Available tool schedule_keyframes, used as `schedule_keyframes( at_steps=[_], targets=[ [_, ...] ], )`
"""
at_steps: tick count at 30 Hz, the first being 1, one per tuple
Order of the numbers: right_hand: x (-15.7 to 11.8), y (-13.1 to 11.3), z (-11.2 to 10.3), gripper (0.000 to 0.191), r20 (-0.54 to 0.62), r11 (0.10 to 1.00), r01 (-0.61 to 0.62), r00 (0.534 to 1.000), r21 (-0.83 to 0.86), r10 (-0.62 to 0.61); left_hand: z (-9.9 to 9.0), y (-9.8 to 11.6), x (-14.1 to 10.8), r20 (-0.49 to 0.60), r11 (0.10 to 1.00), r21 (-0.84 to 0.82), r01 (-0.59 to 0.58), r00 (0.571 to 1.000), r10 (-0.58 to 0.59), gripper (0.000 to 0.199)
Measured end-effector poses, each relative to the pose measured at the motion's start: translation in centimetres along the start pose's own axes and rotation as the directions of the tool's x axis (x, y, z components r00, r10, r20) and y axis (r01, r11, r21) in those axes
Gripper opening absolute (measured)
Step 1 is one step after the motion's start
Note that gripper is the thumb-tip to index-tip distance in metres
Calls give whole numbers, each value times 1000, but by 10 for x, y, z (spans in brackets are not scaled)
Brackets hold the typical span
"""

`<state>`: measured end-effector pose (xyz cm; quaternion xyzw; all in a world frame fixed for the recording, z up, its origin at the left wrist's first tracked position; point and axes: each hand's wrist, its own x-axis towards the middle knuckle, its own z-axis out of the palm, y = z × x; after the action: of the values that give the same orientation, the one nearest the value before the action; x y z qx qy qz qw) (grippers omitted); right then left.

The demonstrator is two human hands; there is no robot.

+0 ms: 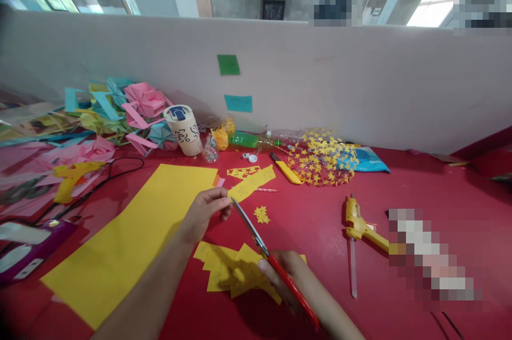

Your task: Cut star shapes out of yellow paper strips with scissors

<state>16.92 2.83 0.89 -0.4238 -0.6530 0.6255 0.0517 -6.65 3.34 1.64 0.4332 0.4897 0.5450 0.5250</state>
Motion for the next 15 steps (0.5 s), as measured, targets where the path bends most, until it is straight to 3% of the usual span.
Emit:
schedule_keyframes(
  at_steps=[5,15],
  targets=[
    [2,2,1,54,-24,1000,-3,1000,14,3,-1,-1,0,-38,997,24,-74,996,75,17],
    [-2,-3,3,56,4,996,34,999,76,-34,9,-5,-1,-43,993,-20,-113,993,113,21]
  ],
)
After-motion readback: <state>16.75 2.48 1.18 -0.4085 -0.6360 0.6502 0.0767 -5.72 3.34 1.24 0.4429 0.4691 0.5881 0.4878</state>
